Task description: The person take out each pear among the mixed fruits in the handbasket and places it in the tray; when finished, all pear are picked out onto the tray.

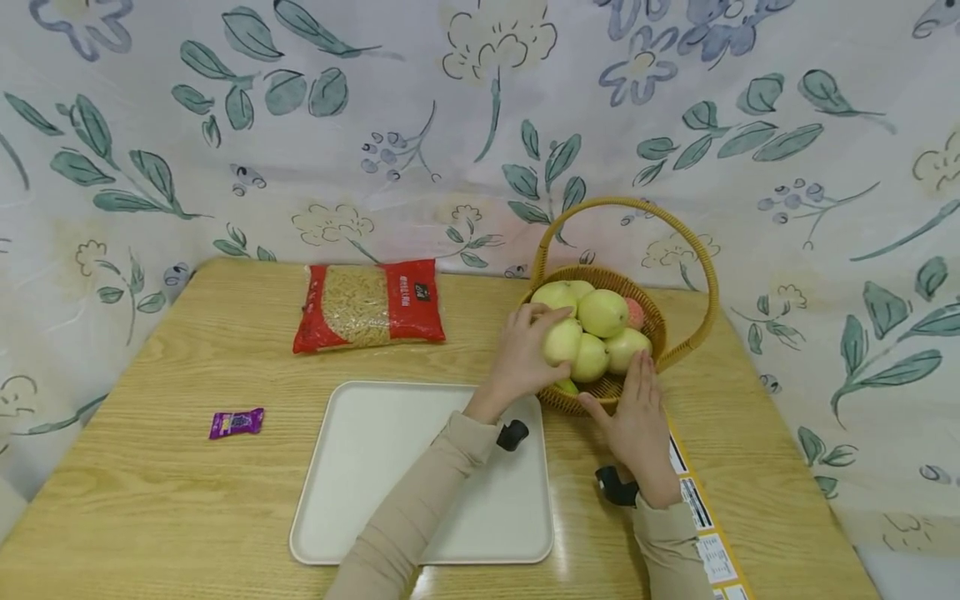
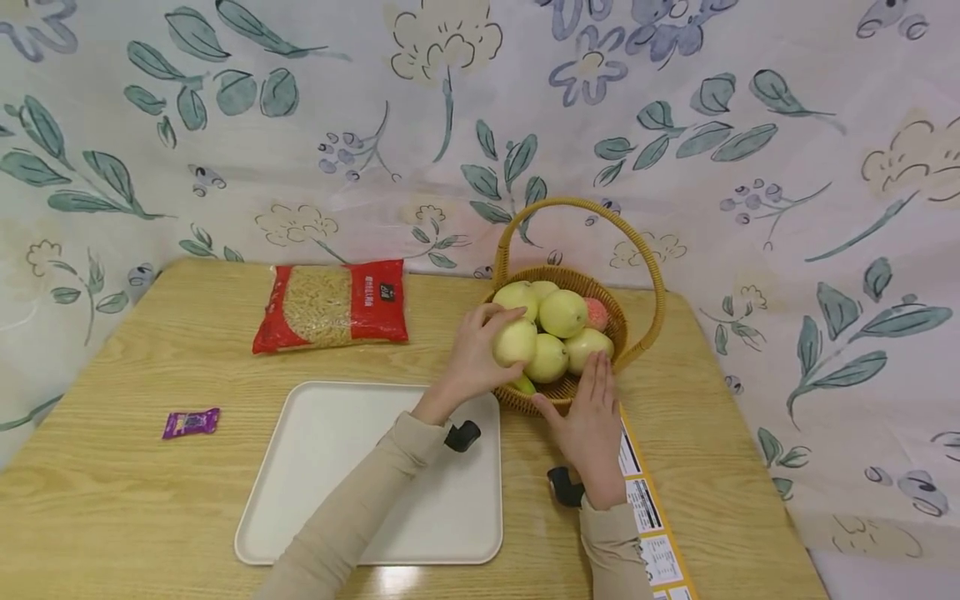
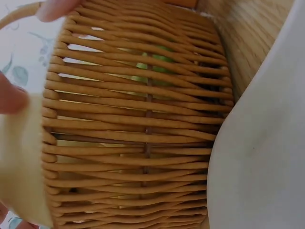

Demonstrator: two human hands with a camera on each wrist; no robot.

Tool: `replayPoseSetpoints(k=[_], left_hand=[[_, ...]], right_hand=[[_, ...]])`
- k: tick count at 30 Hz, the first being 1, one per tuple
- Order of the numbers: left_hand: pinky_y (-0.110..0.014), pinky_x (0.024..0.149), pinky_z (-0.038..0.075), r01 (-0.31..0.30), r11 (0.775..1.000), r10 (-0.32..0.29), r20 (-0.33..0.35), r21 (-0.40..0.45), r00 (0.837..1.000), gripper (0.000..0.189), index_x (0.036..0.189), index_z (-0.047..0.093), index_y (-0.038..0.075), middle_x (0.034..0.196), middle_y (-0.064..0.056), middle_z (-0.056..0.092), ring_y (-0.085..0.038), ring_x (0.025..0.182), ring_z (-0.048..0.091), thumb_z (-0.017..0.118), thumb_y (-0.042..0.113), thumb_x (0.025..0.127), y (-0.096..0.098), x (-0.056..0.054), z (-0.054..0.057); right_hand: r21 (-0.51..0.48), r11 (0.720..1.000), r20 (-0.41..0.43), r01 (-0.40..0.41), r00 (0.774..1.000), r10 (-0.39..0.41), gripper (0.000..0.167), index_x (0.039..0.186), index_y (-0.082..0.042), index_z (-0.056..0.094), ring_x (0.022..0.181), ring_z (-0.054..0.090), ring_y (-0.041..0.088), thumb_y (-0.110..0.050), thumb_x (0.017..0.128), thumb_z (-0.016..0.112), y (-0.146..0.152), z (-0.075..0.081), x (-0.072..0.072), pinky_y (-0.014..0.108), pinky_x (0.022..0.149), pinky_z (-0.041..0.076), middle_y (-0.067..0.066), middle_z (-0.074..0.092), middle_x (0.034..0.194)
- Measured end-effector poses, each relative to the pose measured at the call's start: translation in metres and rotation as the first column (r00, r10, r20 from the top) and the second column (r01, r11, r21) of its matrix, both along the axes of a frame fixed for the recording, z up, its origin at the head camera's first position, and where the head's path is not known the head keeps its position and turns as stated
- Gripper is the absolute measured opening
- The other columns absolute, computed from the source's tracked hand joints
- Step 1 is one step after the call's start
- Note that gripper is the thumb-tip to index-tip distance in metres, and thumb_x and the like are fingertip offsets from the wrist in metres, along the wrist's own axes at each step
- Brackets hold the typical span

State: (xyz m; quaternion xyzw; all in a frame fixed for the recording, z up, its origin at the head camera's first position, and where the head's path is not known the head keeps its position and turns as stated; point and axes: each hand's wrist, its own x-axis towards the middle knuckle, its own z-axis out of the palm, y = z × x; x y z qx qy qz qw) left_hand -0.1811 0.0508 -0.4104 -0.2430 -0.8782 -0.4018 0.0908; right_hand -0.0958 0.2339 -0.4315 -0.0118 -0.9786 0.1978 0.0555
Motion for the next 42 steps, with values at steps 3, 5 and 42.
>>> replayPoseSetpoints(k=[3,5,42], left_hand=[[-0.045,0.093,0.046,0.014,0.992,-0.021,0.053,0.127,0.998,0.072,0.139,0.052,0.019,0.132,-0.014,0.043,-0.03,0.118,0.042,0.078,0.018,0.071,-0.005,0.004,0.0],[-0.046,0.095,0.048,0.015,0.977,-0.033,0.08,0.213,0.996,0.073,0.139,0.052,0.017,0.132,-0.014,0.041,-0.029,0.121,0.041,0.078,0.016,0.071,-0.009,0.007,0.0],[-0.051,0.094,0.048,-0.062,0.962,0.002,0.221,0.266,0.975,0.062,0.118,0.055,0.01,0.12,-0.014,0.044,-0.031,0.111,0.051,0.082,0.006,0.062,-0.064,0.075,-0.041]], right_hand=[[0.008,1.0,-0.025,-0.002,1.0,0.002,0.105,0.151,0.009,-0.003,0.146,0.007,0.05,-0.055,0.092,0.055,-0.001,-0.001,0.001,0.062,0.114,0.021,0.032,0.0,0.158],[0.011,1.0,-0.039,0.003,0.999,-0.002,0.104,0.151,0.01,-0.002,0.146,0.008,0.05,-0.055,0.092,0.055,-0.002,-0.002,0.001,0.062,0.115,0.021,0.033,0.001,0.158],[0.004,0.999,-0.035,0.038,0.999,-0.038,0.101,0.151,0.01,-0.003,0.147,0.006,0.049,-0.053,0.094,0.053,-0.007,-0.006,0.004,0.064,0.107,0.032,0.033,0.001,0.158]])
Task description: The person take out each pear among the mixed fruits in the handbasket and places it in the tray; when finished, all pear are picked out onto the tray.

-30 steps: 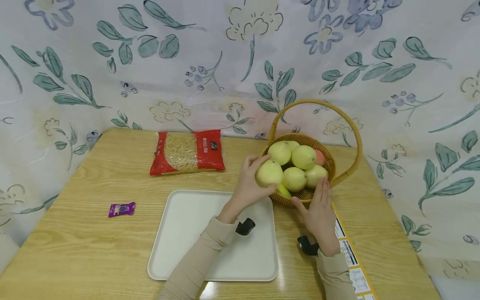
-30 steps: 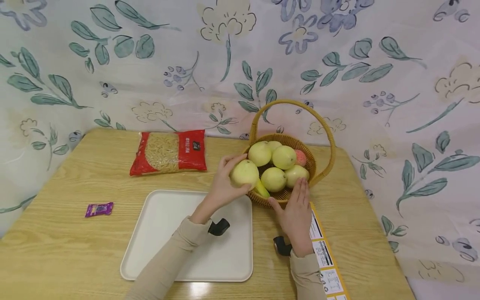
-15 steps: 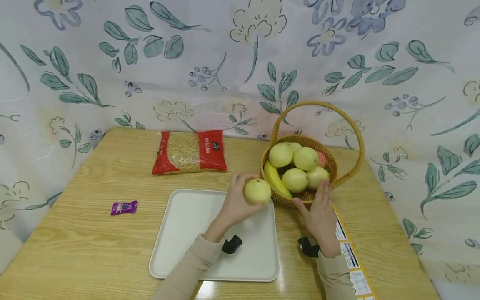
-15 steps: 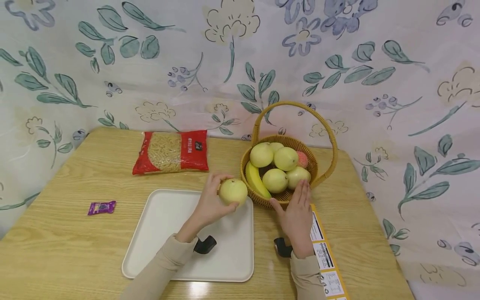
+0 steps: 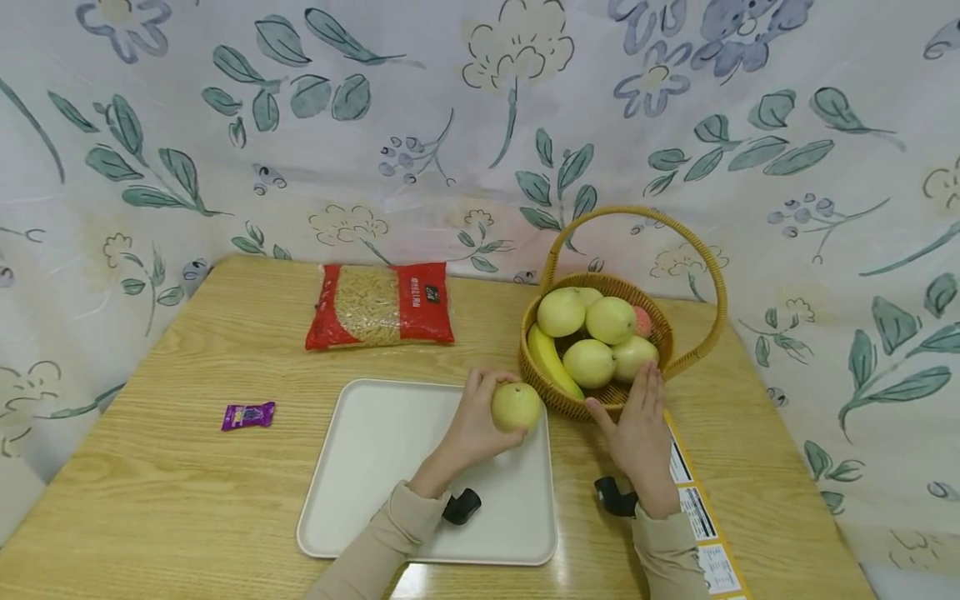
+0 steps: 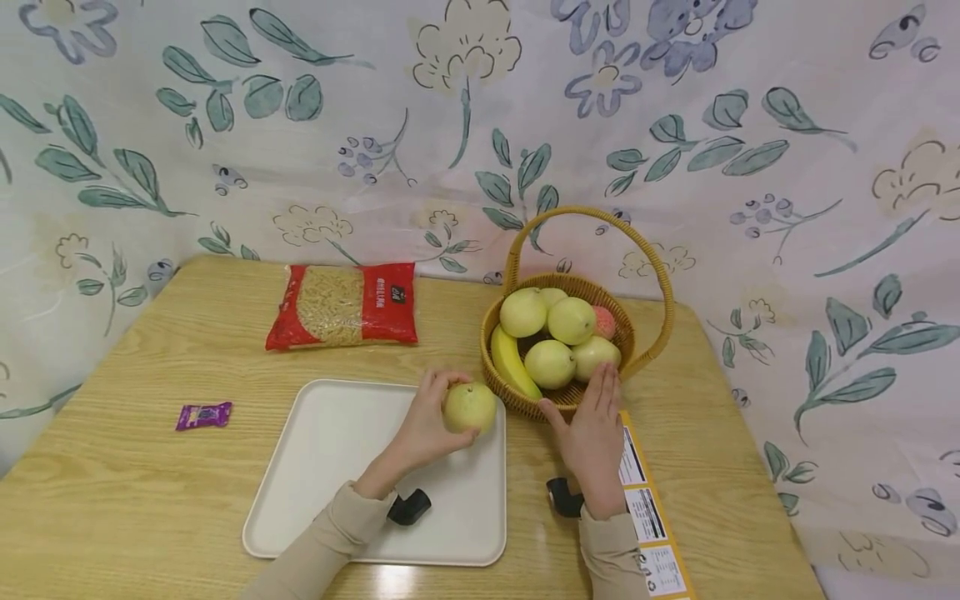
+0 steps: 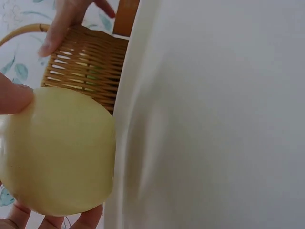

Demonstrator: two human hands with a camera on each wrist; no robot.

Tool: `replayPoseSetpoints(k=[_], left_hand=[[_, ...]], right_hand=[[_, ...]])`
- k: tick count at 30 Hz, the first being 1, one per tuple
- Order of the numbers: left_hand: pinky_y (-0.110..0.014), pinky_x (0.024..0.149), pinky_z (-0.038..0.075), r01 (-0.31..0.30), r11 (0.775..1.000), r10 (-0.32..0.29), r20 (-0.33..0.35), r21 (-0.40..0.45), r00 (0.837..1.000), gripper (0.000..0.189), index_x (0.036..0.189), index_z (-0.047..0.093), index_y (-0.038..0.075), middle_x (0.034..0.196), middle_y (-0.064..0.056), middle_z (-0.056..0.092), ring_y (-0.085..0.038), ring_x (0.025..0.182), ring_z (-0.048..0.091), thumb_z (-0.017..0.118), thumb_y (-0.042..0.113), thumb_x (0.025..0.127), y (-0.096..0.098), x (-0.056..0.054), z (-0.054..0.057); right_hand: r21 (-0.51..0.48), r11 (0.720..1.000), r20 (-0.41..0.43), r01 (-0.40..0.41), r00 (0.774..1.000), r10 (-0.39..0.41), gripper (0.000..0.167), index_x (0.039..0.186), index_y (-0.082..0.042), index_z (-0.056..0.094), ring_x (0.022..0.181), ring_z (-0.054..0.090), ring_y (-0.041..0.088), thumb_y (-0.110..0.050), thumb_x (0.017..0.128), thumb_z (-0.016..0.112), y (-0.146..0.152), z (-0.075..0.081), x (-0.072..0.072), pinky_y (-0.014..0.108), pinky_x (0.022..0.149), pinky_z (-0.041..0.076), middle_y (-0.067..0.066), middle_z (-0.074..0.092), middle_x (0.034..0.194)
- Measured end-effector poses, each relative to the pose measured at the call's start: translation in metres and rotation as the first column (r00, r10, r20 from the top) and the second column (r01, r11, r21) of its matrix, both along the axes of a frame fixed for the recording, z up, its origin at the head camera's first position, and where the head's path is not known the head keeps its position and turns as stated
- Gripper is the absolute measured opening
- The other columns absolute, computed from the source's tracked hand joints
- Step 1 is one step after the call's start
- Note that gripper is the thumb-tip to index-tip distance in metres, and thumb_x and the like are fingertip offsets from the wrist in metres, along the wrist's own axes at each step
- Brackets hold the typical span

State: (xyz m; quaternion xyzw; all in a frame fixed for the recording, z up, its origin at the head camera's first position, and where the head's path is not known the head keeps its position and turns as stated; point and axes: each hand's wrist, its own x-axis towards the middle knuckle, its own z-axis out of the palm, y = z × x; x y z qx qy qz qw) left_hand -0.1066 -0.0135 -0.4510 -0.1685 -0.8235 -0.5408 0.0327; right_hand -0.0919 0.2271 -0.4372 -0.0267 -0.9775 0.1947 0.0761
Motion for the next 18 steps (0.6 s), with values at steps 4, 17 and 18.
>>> replayPoseSetpoints(k=[4,17,18], left_hand=[[-0.051,0.095,0.047,0.007,1.0,-0.007,-0.015,-0.005,1.0,0.062,0.118,0.055,0.01,0.119,-0.015,0.044,-0.032,0.113,0.05,0.082,0.004,0.062,0.0002,-0.0007,-0.0033],[-0.053,0.098,0.045,0.048,0.998,-0.048,0.001,-0.027,0.999,0.062,0.119,0.054,0.011,0.124,-0.015,0.043,-0.034,0.117,0.05,0.082,0.002,0.065,-0.0003,-0.0017,-0.0072],[-0.053,0.099,0.045,0.055,0.998,-0.054,0.011,-0.031,0.998,0.062,0.119,0.054,0.011,0.125,-0.015,0.043,-0.035,0.118,0.05,0.082,0.002,0.065,-0.0006,-0.0018,-0.0063]], right_hand=[[0.001,1.0,0.008,0.0,1.0,0.0,0.101,0.151,0.01,-0.003,0.147,0.006,0.049,-0.054,0.094,0.052,0.0002,0.0011,0.0006,0.064,0.107,0.032,0.032,0.0,0.158],[0.006,1.0,0.018,0.005,1.0,-0.005,0.101,0.151,0.009,-0.005,0.147,0.004,0.048,-0.053,0.095,0.052,-0.0005,-0.0003,0.0007,0.064,0.103,0.036,0.032,-0.001,0.158],[0.007,1.0,0.02,0.006,1.0,-0.006,0.101,0.151,0.009,-0.005,0.147,0.004,0.048,-0.054,0.095,0.051,-0.0005,-0.0001,0.0009,0.065,0.102,0.037,0.032,-0.001,0.158]])
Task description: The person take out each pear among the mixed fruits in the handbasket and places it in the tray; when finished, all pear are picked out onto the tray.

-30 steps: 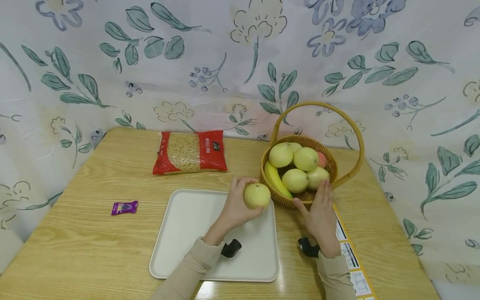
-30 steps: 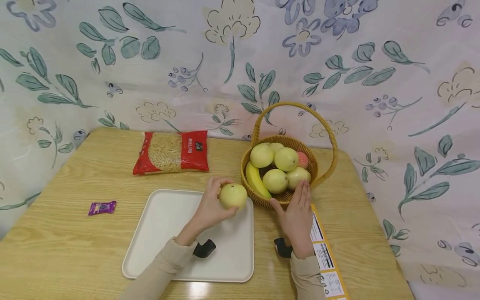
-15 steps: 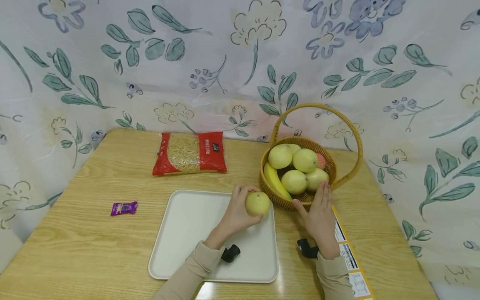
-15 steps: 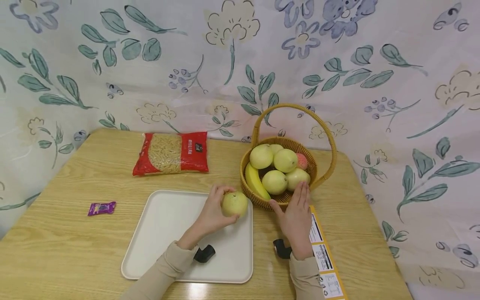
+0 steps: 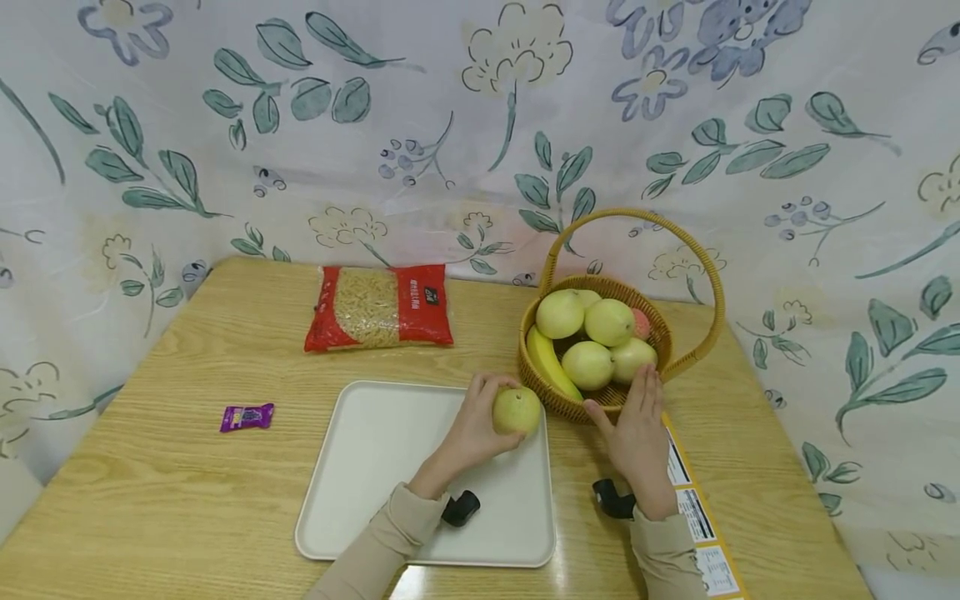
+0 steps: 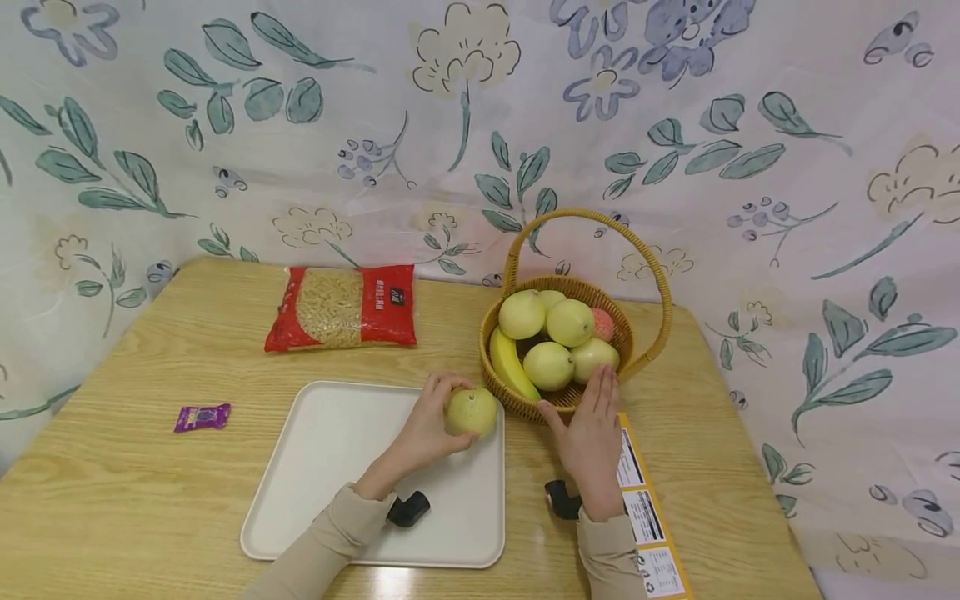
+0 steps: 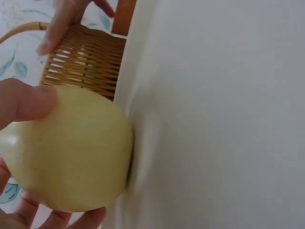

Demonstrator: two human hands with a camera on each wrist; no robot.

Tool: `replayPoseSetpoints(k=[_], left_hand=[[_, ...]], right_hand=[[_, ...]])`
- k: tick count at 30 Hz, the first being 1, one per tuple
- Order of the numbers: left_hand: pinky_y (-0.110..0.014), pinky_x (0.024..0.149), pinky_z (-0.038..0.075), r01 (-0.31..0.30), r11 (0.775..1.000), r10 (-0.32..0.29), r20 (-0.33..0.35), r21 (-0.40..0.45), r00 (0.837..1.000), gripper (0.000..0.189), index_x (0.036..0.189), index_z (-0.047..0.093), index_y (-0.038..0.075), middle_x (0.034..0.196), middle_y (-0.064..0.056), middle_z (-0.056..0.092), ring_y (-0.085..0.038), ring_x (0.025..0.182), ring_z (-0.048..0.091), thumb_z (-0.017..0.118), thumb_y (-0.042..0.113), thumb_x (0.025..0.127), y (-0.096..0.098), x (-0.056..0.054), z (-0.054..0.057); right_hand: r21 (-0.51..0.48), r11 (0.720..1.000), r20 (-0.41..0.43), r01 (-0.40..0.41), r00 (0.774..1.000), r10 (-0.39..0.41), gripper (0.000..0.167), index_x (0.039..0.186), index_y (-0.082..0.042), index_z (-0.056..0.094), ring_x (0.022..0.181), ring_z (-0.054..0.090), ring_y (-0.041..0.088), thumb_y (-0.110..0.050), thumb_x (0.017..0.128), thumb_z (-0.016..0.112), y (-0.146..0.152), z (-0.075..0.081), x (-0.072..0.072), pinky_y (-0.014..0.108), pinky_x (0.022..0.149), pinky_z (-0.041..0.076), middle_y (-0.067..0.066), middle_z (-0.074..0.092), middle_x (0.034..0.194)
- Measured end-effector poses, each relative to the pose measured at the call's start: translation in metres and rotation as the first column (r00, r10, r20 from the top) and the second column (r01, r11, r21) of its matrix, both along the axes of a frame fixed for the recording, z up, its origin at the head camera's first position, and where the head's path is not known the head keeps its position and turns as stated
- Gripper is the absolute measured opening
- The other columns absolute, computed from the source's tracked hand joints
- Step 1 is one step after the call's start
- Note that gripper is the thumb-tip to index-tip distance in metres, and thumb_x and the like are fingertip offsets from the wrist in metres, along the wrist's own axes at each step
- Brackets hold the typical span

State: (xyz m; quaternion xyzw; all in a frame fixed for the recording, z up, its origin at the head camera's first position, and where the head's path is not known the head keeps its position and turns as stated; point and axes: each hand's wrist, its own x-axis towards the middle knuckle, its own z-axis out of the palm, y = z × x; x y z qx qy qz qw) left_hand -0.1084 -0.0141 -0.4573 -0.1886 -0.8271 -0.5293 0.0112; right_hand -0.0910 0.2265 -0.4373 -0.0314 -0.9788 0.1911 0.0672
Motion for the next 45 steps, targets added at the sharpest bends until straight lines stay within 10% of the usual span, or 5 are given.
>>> replayPoseSetpoints(k=[10,22,35,45], left_hand=[[-0.054,0.105,0.039,0.078,0.995,-0.073,0.072,-0.06,0.995,0.058,0.128,0.054,0.01,0.131,-0.02,0.047,-0.039,0.125,0.045,0.081,0.021,0.077,-0.005,-0.013,0.026],[-0.049,0.114,0.032,0.117,0.993,-0.116,0.082,-0.004,0.99,0.056,0.136,0.05,0.011,0.141,-0.012,0.047,-0.034,0.138,0.039,0.072,0.027,0.087,0.019,-0.062,0.067],[-0.049,0.106,0.041,0.03,0.993,-0.058,0.24,0.117,0.969,0.055,0.139,0.045,0.009,0.149,-0.013,0.039,-0.037,0.133,0.043,0.068,0.023,0.091,0.04,-0.109,0.072],[-0.048,0.104,0.043,0.06,0.99,-0.092,0.274,0.126,0.957,0.058,0.143,0.042,0.009,0.15,-0.012,0.038,-0.034,0.134,0.042,0.064,0.029,0.093,0.043,-0.12,0.082]], right_hand=[[-0.015,1.0,0.017,0.013,1.0,-0.012,0.1,0.151,0.009,-0.004,0.147,0.003,0.047,-0.053,0.095,0.051,0.003,0.0,0.001,0.063,0.11,0.028,0.031,-0.003,0.159],[-0.013,1.0,-0.009,0.005,1.0,-0.005,0.1,0.15,0.011,-0.001,0.146,0.004,0.049,-0.05,0.094,0.055,0.006,-0.001,-0.001,0.064,0.109,0.029,0.033,0.0,0.158],[-0.022,1.0,0.002,0.0,1.0,0.0,0.1,0.15,0.011,-0.002,0.147,0.003,0.049,-0.049,0.094,0.056,0.002,-0.002,0.0,0.062,0.112,0.024,0.033,-0.001,0.158],[-0.026,1.0,-0.003,0.003,1.0,-0.003,0.1,0.151,0.01,-0.003,0.147,0.003,0.048,-0.05,0.094,0.055,0.001,0.0,0.001,0.062,0.113,0.024,0.032,-0.001,0.158]])
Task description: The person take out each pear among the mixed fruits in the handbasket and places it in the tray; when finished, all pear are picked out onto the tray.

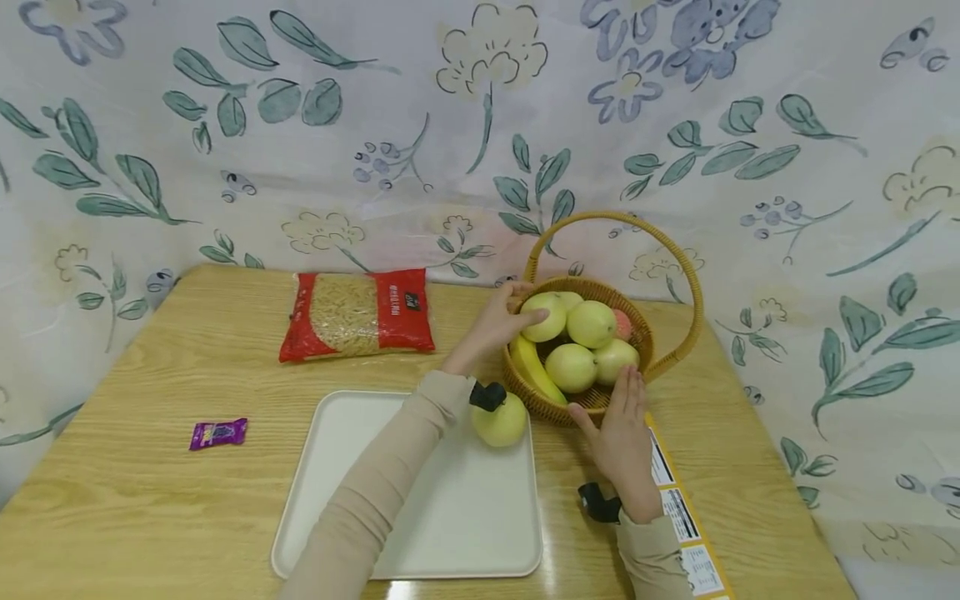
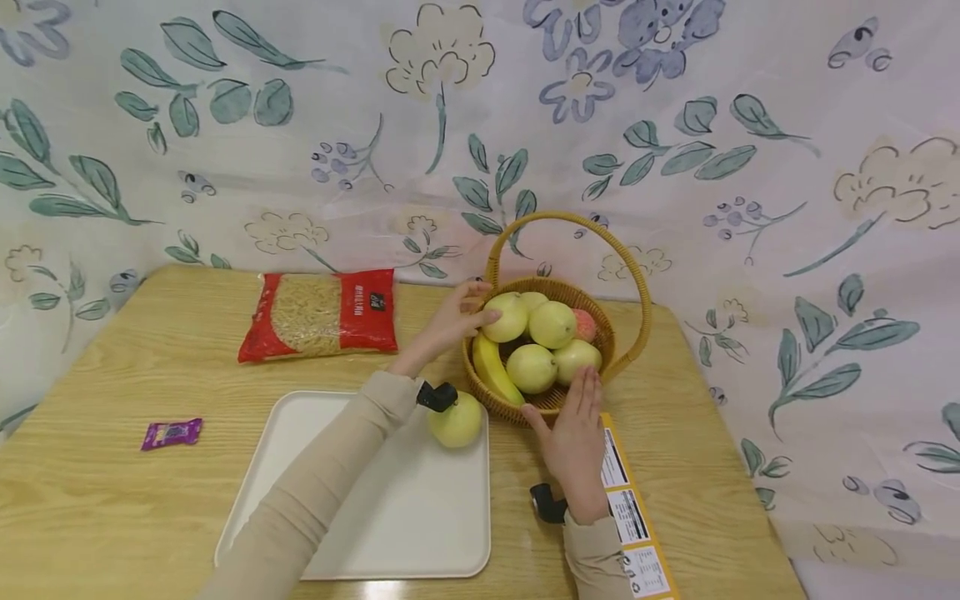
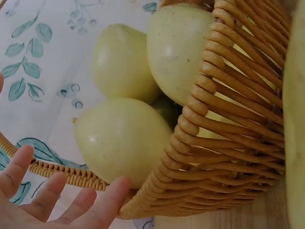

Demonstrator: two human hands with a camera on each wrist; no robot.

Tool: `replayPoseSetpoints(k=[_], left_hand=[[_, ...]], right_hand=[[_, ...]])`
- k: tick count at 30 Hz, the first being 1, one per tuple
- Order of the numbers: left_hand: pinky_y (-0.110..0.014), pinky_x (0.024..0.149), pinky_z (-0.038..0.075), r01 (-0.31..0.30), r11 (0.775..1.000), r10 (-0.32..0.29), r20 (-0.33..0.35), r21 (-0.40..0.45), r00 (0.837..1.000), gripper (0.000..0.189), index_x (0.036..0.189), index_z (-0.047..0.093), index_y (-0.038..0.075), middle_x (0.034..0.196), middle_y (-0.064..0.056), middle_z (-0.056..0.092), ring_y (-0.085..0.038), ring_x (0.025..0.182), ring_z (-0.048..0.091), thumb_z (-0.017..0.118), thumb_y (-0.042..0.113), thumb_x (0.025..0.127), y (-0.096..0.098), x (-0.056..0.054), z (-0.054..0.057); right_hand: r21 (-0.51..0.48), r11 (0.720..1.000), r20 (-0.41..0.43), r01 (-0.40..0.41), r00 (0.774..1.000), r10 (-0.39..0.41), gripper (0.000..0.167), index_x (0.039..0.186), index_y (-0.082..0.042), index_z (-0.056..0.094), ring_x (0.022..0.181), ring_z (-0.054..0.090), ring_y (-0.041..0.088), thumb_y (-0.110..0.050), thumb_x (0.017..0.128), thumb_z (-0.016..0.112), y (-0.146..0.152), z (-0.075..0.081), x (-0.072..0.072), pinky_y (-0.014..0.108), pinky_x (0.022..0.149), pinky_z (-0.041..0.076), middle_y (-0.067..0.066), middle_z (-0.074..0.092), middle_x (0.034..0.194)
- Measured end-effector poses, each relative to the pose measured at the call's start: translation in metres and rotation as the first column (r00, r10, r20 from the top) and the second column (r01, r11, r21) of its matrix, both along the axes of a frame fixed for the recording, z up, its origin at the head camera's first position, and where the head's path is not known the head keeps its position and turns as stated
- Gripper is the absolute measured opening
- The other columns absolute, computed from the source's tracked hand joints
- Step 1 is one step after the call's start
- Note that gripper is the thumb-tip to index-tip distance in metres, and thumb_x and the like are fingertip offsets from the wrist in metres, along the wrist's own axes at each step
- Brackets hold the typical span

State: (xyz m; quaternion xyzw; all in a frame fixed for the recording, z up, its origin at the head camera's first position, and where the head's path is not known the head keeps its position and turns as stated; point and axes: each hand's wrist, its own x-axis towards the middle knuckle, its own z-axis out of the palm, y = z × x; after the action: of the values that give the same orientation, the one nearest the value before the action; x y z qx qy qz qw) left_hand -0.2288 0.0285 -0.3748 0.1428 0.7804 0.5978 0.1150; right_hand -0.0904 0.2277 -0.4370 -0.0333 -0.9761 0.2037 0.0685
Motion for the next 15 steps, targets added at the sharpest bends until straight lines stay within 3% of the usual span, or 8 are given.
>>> replayPoseSetpoints(k=[6,15], left_hand=[[-0.046,0.112,0.037,0.029,0.999,-0.03,-0.031,-0.028,0.999,0.057,0.141,0.045,0.009,0.148,-0.011,0.042,-0.031,0.139,0.039,0.065,0.031,0.092,0.01,-0.007,0.0],[-0.047,0.117,0.028,0.053,0.994,-0.052,0.009,-0.092,0.999,0.06,0.143,0.043,0.012,0.155,-0.01,0.032,-0.029,0.145,0.028,0.063,0.038,0.093,0.024,-0.017,-0.001]], right_hand=[[-0.005,1.0,0.022,0.008,1.0,-0.008,0.1,0.151,0.009,-0.004,0.147,0.002,0.047,-0.05,0.094,0.055,-0.001,0.002,0.0,0.06,0.115,0.021,0.031,-0.002,0.159],[-0.013,1.0,0.019,0.012,1.0,-0.012,0.101,0.151,0.009,-0.004,0.147,0.001,0.047,-0.048,0.094,0.057,0.0,0.0,-0.002,0.062,0.112,0.026,0.03,-0.003,0.159]])
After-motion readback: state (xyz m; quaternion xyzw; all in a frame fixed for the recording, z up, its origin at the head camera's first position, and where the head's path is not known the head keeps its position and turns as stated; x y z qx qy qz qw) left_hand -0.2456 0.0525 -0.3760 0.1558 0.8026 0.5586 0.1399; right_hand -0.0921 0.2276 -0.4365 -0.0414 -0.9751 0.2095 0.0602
